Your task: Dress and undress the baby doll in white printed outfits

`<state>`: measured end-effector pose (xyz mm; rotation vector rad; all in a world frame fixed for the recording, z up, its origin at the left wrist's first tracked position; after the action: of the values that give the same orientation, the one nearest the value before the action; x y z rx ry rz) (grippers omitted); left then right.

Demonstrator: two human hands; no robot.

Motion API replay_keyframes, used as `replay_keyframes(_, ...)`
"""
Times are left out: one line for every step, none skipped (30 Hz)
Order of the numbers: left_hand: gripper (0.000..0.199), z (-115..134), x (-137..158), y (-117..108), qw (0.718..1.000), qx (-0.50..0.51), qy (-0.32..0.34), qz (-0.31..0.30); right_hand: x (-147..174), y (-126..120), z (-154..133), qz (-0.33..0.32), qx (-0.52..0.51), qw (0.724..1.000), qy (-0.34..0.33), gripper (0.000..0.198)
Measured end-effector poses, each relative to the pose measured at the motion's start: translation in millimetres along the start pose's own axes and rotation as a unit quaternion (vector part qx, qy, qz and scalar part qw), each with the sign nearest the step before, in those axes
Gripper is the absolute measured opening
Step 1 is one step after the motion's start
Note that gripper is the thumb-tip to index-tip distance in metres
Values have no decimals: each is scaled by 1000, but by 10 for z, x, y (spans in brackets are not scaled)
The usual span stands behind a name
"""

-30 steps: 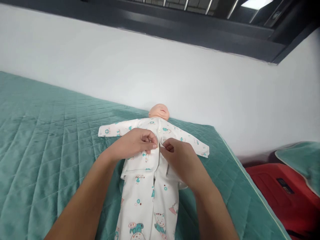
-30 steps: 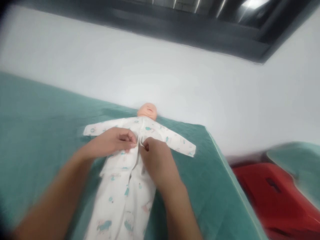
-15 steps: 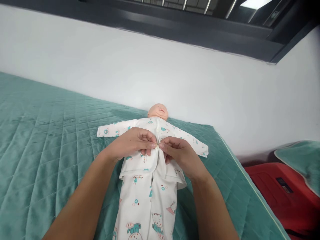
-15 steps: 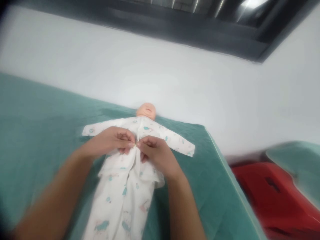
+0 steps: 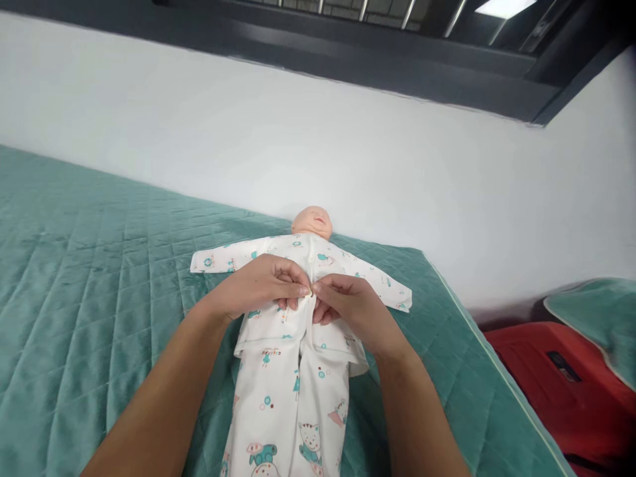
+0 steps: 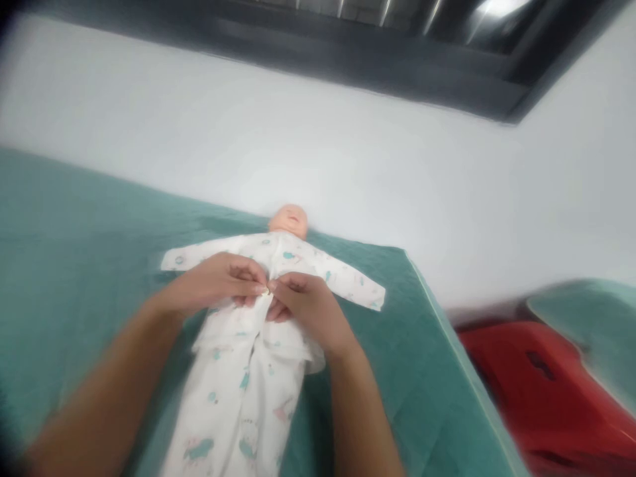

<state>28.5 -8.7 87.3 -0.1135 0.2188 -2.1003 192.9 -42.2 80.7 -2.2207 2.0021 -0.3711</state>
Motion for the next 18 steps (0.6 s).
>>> replay_keyframes(14, -3, -1, 1, 1000, -7, 1, 2, -2, 1, 2, -1, -1, 1000, 3, 35)
replay_keyframes(14, -7, -3, 1, 1000, -12, 2, 6, -4, 1, 5, -3, -7, 1000, 4, 35)
replay_keyframes(13, -13, -7, 3, 1000, -14, 2, 10, -5, 0, 10, -5, -19, 1000, 6, 34)
replay_keyframes(12, -21, -11, 6, 1000, -13, 1, 13, -6, -1, 15, -6, -34, 999, 8, 33)
replay_keyframes(11, -28, -16, 10, 1000, -11, -2, 16, -7, -2, 22, -7, -51, 999, 11, 31)
replay_keyframes(11, -33, -21, 16, 1000, -9, -5, 17, -7, -3, 29, -8, -68, 998, 15, 29)
replay_keyframes(10, -35, -24, 21, 1000, -7, -7, 18, -6, -4, 36, -8, -84, 996, 19, 27)
replay_keyframes(10, -33, -27, 25, 1000, -7, -8, 21, -6, -4, 43, -9, -95, 995, 22, 26)
replay_keyframes(11, -29, -28, 29, 1000, -8, -10, 24, -5, -4, 47, -10, -102, 994, 23, 26)
replay_keyframes(11, -22, -26, 32, 1000, -10, -12, 27, -5, -4, 50, -12, -108, 994, 20, 26)
replay_keyframes(12, -14, -22, 35, 999, -13, -15, 29, -5, -5, 53, -14, -113, 993, 17, 27)
replay_keyframes(13, -6, -17, 38, 999, -17, -19, 31, -6, -6, 55, -15, -116, 993, 14, 27)
replay_keyframes(13, 1, -11, 41, 999, -22, -22, 32, -7, -7, 59, -17, -119, 993, 12, 27)
replay_keyframes(13, 6, -4, 43, 999, -26, -26, 31, -9, -8, 62, -18, -121, 992, 10, 26)
replay_keyframes(12, 10, 3, 45, 999, -30, -28, 29, -10, -9, 66, -18, -123, 992, 11, 26)
replay_keyframes(10, 11, 9, 46, 999, -35, -28, 27, -12, -10, 69, -18, -124, 992, 12, 26)
replay_keyframes(9, 11, 14, 46, 999, -40, -28, 24, -12, -10, 71, -18, -123, 992, 14, 26)
replay_keyframes(9, 10, 18, 45, 998, -45, -26, 21, -13, -10, 72, -18, -120, 993, 15, 25)
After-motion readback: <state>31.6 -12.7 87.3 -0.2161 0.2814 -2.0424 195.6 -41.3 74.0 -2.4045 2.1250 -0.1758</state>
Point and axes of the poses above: each hand's wrist, its own x-axis away from the middle knuckle, its own y-axis out of the palm, z = x × y, the point moved 4 cm from there along -x, towards the middle knuckle, and after that the axes turned 9 degrees about z, right-handed, at the moved point
